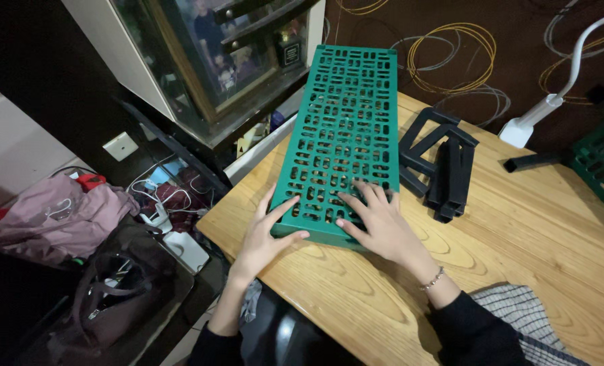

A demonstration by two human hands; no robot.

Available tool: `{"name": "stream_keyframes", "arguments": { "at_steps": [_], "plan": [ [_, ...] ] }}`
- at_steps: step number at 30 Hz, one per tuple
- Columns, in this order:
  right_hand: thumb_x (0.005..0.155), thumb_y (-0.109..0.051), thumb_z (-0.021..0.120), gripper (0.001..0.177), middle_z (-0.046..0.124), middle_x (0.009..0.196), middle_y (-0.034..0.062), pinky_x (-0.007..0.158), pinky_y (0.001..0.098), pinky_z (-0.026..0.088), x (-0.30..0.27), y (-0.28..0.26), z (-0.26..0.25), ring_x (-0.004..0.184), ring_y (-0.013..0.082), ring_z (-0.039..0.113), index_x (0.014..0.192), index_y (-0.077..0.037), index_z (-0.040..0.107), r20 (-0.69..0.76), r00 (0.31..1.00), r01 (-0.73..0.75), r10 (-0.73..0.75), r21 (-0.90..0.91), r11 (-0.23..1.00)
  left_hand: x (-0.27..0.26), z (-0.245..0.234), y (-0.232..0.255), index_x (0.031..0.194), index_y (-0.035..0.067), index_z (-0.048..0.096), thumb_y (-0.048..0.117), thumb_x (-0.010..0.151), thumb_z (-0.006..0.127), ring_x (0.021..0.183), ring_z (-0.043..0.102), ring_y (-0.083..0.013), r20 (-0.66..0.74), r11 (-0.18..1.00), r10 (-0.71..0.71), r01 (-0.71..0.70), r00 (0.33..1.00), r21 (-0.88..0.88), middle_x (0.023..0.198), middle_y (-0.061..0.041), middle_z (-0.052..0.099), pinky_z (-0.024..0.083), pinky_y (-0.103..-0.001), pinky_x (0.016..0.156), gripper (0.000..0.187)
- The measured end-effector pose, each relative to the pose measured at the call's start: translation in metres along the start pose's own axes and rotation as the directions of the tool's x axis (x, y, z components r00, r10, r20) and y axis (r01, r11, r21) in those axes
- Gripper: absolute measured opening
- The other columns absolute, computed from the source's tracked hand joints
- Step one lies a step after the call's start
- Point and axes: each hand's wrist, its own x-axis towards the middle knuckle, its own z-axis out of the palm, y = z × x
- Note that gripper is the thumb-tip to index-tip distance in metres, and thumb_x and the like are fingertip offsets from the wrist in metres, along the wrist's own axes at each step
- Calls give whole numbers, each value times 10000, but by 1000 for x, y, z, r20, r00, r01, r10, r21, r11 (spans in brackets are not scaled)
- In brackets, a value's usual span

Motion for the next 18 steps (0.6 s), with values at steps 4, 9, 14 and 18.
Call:
{"name": "stream_keyframes", "arguments": {
  "at_steps": [4, 9, 14, 18],
  "plan": [
    [976, -496, 550, 566, 530, 1344, 171, 1052, 476, 327, -1, -2, 0, 1262, 330, 469, 1384, -105, 594, 14, 1000, -28, 28, 3, 1000, -1, -2, -2, 1436, 267, 592, 522, 692, 878, 1409, 470, -361, 41, 963, -69, 56, 997, 265, 1615, -148, 369, 399, -469, 1132, 837],
    [968, -508, 564, 625, 529, 1352, 197, 1060, 541, 311, -4, -12, 4, 1258, 344, 481, 1410, -67, 563, 1, 999, 40, -40, -87, 995, -9, -8, 9, 1453, 293, 564, 598, 671, 825, 1339, 508, -385, 3, 919, -120, 110, 993, 379, 1602, -111, 409, 407, -484, 1094, 878],
    [849, -602, 659, 783, 480, 1405, 284, 1023, 632, 299, -8, -32, 7, 1299, 420, 453, 1428, -87, 543, 29, 989, 145, -142, -114, 983, -17, -36, 11, 1436, 299, 589, 604, 641, 824, 1306, 536, -361, 9, 904, -130, 115, 991, 411, 1570, -110, 464, 426, -470, 1102, 883],
    [813, -602, 688, 803, 489, 1408, 274, 1035, 579, 327, -6, -33, -4, 1290, 411, 468, 1454, -138, 545, 21, 979, 204, -203, -94, 975, -14, -37, 22, 1373, 141, 629, 579, 662, 826, 1404, 450, -419, -32, 871, 103, -74, 994, 486, 1527, -207, 450, 330, -539, 1128, 858]
  ]
}}
